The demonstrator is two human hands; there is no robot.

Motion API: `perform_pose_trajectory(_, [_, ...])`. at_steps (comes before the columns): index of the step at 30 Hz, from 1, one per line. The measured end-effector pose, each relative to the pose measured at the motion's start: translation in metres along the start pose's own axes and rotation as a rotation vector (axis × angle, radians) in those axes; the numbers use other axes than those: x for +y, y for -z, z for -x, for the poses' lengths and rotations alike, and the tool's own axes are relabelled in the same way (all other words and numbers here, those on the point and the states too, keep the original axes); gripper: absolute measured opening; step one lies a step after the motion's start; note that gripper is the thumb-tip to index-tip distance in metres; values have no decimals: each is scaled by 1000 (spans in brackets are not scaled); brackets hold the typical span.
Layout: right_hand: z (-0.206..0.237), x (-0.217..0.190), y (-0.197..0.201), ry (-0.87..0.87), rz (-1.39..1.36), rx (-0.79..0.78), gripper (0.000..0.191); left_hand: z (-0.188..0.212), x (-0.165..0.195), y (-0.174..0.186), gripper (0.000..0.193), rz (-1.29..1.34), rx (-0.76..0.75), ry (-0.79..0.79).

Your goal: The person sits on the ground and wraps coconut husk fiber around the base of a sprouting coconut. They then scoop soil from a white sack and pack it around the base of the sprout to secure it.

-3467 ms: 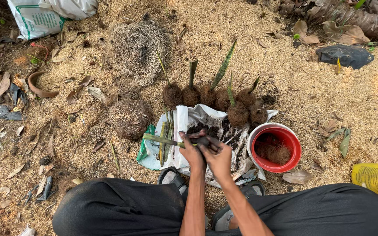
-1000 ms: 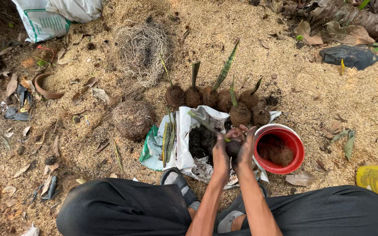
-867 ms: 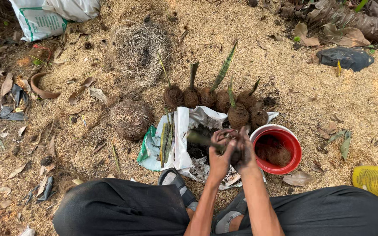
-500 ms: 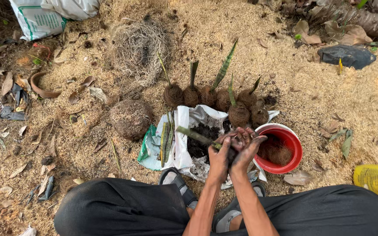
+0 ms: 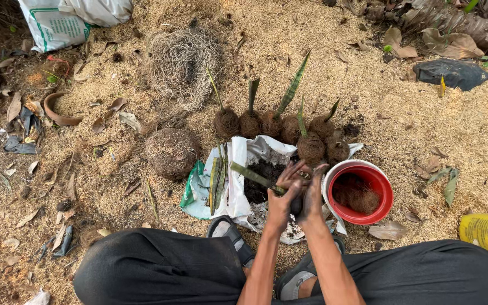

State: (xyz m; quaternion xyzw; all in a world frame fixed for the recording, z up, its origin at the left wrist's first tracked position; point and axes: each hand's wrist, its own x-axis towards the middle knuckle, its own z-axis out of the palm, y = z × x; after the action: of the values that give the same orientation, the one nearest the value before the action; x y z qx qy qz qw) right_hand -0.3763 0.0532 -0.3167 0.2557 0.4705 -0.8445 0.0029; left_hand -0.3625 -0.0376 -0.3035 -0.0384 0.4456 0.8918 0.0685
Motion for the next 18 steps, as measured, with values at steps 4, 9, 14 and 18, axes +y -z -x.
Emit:
perform_pose_trajectory(4, [6, 13, -3, 349, -359, -238, 77, -1, 1, -10, 61, 234, -168, 25])
perform_pose_trajectory(9, [13, 9, -19, 813, 98, 68, 86, -5, -17, -5, 52, 275, 41, 89])
perform_pose_trajectory(14, [25, -1, -33, 965, 631, 51, 67, -15, -30, 12, 41, 249, 263, 59])
perform_pose_trajectory(18, [25, -6, -38, 848, 782, 114, 73, -11, -20, 16, 64, 132, 77, 87])
